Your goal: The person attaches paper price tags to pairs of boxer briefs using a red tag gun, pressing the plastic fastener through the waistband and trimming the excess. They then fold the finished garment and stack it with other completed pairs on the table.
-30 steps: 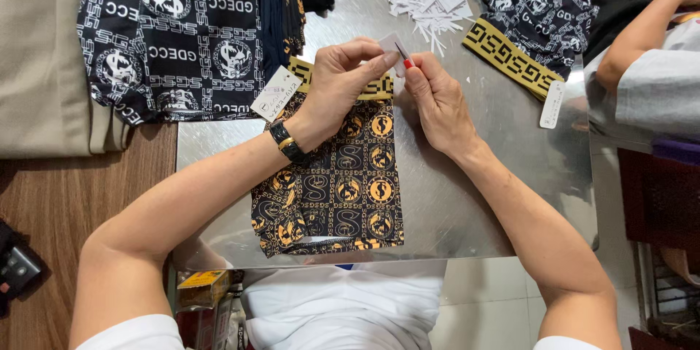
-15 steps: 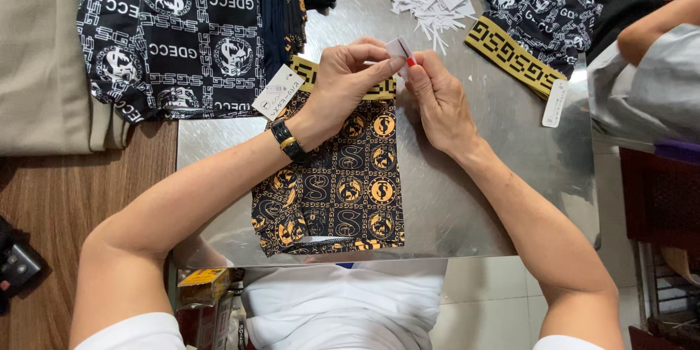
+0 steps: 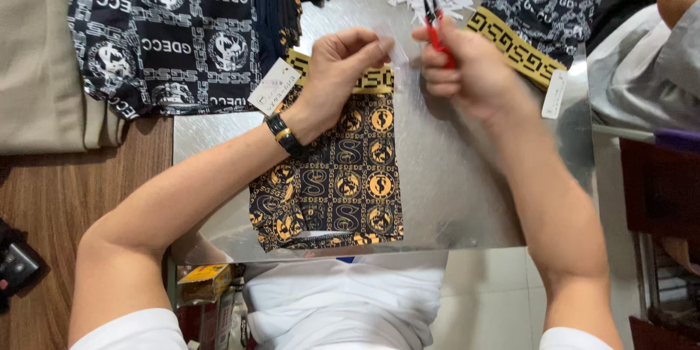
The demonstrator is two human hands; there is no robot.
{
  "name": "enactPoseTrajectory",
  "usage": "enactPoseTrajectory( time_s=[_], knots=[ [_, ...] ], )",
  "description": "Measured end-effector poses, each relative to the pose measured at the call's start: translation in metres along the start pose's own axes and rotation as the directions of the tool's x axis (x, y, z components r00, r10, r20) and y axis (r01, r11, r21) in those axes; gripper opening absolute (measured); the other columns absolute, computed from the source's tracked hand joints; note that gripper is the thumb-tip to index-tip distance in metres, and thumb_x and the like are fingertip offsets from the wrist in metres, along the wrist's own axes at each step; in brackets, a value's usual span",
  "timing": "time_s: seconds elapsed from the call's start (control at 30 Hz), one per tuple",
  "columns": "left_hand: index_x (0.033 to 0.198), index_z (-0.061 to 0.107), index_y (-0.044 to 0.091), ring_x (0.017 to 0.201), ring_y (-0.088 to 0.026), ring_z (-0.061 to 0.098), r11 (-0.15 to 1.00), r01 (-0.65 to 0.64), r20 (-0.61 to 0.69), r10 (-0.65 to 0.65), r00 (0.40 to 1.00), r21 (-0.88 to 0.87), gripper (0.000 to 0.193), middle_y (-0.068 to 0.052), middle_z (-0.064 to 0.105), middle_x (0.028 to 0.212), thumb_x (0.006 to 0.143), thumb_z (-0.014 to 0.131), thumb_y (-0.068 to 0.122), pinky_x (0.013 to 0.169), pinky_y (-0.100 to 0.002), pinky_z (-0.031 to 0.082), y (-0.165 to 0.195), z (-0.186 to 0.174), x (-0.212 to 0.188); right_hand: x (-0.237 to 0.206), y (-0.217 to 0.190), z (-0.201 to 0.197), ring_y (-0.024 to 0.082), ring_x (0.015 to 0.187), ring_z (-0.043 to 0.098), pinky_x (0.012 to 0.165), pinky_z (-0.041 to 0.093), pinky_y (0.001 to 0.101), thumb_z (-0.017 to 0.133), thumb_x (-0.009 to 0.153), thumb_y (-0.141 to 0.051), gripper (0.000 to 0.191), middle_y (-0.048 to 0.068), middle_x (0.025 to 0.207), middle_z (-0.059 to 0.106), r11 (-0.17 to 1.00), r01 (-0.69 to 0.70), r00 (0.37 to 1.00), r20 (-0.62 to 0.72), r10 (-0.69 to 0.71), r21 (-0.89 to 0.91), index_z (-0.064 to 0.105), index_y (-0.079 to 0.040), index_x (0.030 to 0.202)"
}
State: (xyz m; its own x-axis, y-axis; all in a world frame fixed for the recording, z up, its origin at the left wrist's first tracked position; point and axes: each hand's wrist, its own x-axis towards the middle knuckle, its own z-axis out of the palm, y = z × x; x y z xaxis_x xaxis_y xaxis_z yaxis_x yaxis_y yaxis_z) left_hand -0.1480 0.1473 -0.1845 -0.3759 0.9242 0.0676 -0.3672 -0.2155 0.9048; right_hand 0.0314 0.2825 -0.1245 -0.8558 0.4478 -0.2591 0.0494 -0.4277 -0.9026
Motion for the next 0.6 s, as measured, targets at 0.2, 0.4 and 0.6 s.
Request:
enactPoseTrajectory(
  time_s=[0.2,0.4,0.6],
  knots=[
    [0.103,0.071,0.002,0.088,-0.010,0.073,0.999,-0.046,-0.003,0.046,0.999,0.007,0.012,-0.006,0.076,0.098,0.094,0.077,0.007,0.082,-0.024,0.061,0.003,0.000,0.001,-0.010,-0.012,-0.026,0.003,0.055,0.034,0.047,0.029,0.0180,0.044,0.114,-0.041,0.043,-0.005,0.074,0.046,0.988,-0.072,0.997,0.026,0.069,0.133,0.054,-0.004,0.132],
    [0.105,0.071,0.000,0.088,-0.012,0.074,0.998,-0.063,-0.022,0.062,0.998,-0.019,0.011,-0.008,0.076,0.097,0.096,0.074,0.006,0.082,-0.026,0.061,0.005,-0.002,0.003,-0.004,0.006,-0.011,0.006,0.057,0.040,0.050,0.035,0.0223,0.043,0.115,-0.037,0.040,-0.001,0.081,0.055,0.972,0.133,0.990,-0.027,-0.141,-0.195,0.058,-0.001,0.123],
    [0.108,0.067,0.000,0.085,-0.012,0.072,0.990,-0.088,-0.103,0.077,0.992,-0.108,0.012,-0.011,0.076,0.096,0.101,0.072,0.008,0.078,-0.025,0.059,-0.001,-0.006,0.006,0.013,0.006,0.008,0.017,0.087,0.068,0.077,0.056,0.0293,0.033,0.113,-0.028,0.039,0.013,0.107,0.071,0.999,0.039,0.997,-0.070,-0.037,0.025,0.057,0.003,0.113]
  ],
)
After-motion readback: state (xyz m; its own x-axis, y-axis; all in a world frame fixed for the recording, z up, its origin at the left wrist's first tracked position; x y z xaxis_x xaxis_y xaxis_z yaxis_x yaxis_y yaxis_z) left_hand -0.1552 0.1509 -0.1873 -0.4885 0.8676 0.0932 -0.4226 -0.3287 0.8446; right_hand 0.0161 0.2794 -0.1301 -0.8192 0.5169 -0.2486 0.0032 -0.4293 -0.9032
